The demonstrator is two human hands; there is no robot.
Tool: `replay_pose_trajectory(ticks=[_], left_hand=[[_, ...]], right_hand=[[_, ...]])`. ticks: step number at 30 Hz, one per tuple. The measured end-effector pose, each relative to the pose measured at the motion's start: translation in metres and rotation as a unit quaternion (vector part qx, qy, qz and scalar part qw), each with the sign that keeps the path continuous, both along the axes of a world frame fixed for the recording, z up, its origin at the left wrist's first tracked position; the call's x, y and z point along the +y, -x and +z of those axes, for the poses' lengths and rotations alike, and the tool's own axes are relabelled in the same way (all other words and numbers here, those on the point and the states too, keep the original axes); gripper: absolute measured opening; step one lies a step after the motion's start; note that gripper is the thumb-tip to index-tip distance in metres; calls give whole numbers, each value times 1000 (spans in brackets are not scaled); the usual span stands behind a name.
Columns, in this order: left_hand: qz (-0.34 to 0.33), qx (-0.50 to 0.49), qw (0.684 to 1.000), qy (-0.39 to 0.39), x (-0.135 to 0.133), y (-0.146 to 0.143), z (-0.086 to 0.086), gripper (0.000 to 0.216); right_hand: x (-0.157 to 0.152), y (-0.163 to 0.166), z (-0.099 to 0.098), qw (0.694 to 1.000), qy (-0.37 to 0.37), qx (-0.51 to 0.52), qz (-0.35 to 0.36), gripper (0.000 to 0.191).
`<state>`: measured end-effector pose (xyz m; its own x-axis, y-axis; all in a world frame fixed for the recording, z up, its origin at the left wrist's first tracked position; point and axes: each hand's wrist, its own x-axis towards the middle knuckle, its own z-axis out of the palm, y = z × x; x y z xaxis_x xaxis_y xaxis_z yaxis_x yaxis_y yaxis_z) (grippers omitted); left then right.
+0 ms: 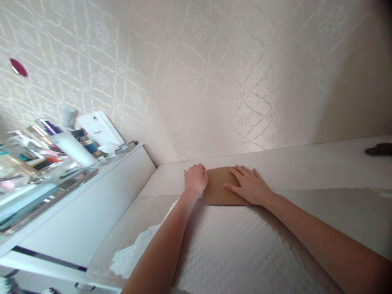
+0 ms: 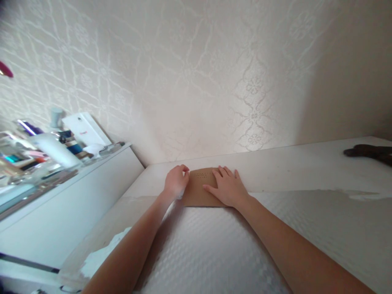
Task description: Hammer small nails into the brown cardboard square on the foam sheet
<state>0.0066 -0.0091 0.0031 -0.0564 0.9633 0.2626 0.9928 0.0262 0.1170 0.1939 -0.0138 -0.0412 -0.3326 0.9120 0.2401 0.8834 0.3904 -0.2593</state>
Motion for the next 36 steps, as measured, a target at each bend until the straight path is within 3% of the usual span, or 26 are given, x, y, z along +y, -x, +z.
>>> replay_pose_trajectory(ticks=[5, 8, 13, 18, 22, 26, 30, 33, 36], left_hand=[[-177, -9, 984, 30, -12, -30, -14, 39], [-180, 5, 982, 50, -19, -42, -19, 47], [-166, 17, 983, 72, -30, -50, -19, 64], [-159, 20, 976, 146, -49, -55, -4, 77], [-166, 18, 959, 228, -67, -35, 14, 81], [-142, 14, 951, 276, -80, 15, 24, 82], [-52, 28, 964, 258, -92, 64, 29, 74], [61, 57, 973, 215, -111, 70, 30, 66], [85, 76, 976, 185, -134, 51, 24, 74]], right_hand=[[4, -3, 0, 1000, 2, 23, 20, 65], [9, -6, 1, 998, 9, 66, 17, 54], [8, -14, 4, 993, -5, 118, -10, 51], [-2, -22, 4, 990, -11, 134, -31, 49], [-15, -34, -1, 996, -43, 79, 19, 48], [-32, -61, -8, 993, -78, 20, 82, 49], [-44, -103, -11, 992, -89, 12, 87, 47], [-50, -133, -15, 993, -98, 7, 64, 48], [-53, -153, -21, 993, -107, 2, 50, 49]])
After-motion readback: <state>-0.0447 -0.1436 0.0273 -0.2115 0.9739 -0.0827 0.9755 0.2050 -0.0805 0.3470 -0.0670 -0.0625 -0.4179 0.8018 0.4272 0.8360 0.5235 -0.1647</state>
